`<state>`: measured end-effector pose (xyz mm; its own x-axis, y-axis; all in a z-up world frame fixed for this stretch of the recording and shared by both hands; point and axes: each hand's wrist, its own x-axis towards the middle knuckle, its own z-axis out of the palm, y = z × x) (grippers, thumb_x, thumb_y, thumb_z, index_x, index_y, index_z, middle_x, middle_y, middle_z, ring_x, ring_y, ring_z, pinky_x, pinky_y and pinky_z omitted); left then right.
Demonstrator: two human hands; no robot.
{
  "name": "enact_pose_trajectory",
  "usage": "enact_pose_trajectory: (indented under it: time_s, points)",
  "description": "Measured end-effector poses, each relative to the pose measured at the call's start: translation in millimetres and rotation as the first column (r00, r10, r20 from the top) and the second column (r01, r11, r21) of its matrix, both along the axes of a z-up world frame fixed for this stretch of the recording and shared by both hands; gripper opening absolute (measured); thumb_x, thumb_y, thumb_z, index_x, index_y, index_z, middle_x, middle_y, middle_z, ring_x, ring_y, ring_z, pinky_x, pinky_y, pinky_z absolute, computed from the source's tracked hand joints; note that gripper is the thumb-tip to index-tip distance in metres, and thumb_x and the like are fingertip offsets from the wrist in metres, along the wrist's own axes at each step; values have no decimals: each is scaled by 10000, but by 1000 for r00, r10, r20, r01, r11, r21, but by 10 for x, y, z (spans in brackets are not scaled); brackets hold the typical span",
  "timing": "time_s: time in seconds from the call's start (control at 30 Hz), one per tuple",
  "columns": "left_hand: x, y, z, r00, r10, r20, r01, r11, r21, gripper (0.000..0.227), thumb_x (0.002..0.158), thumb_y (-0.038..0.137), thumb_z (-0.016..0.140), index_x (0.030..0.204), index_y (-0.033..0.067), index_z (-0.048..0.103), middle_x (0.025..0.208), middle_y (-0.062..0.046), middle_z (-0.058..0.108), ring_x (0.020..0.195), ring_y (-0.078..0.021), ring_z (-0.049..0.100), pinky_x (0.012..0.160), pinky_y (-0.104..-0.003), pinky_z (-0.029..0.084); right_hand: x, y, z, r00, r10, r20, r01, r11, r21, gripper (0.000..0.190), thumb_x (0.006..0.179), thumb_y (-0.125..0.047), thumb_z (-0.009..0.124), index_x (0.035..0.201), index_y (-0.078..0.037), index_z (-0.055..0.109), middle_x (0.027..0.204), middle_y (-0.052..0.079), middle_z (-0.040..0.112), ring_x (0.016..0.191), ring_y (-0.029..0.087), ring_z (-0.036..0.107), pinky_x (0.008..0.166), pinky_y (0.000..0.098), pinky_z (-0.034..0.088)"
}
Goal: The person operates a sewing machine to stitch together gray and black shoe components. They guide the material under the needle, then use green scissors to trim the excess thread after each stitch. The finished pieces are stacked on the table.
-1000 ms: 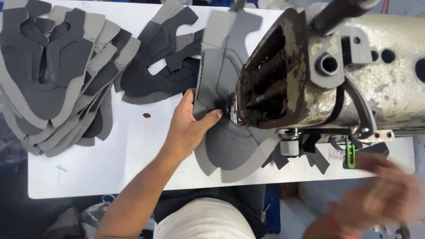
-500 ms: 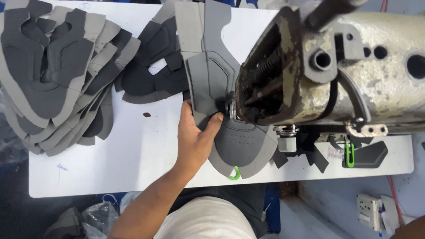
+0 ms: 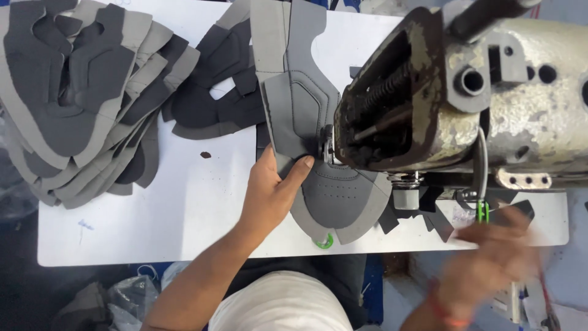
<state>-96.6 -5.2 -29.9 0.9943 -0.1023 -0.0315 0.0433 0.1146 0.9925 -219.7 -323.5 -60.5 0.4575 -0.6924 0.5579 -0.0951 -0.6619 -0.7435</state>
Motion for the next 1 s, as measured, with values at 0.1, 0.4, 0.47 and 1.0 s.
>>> enact_pose_trajectory:
  time_s: [0.1, 0.4, 0.47, 1.0]
  points:
    - [19, 43, -65, 997, -75, 7, 75, 996, -46, 367, 1039, 217, 654, 1294, -42, 604, 1194, -81, 720, 1088, -123, 634, 971, -285, 502, 154, 754, 34, 744, 650, -154, -491, 688, 534, 506, 1110, -255, 399, 1549, -8, 345, 1064, 151, 719, 835, 199, 725, 806, 322, 594]
    - [81, 100, -162, 981, -145, -132, 140, 989, -45, 295, 1003, 242, 659, 1141, -14, 706, 995, -45, 755, 906, -85, 659, 804, -267, 538, 494, 1345, 277, 636, 768, -77, -513, 494, 702, 512, 968, 10, 685, 1467, 20, 573, 1234, 110, 692, 1027, 103, 651, 877, 231, 537]
    - [87, 109, -130, 964, -181, -193, 178, 984, -30, 305, 994, 249, 651, 1158, -4, 698, 992, -43, 758, 888, -87, 654, 782, -268, 537, 458, 1395, 325, 654, 753, -67, -539, 526, 658, 497, 941, 13, 681, 1426, 18, 571, 1298, 84, 671, 1056, 90, 663, 858, 208, 560]
    - [104, 21, -63, 988, -68, -142, 107, 950, 292, 358, 975, 306, 658, 1086, -30, 705, 749, -138, 732, 650, -191, 629, 619, -344, 501, 634, 1260, 362, 639, 742, -202, -557, 628, 544, 457, 945, -51, 730, 1391, -6, 640, 1153, 29, 737, 994, 38, 618, 880, 183, 509]
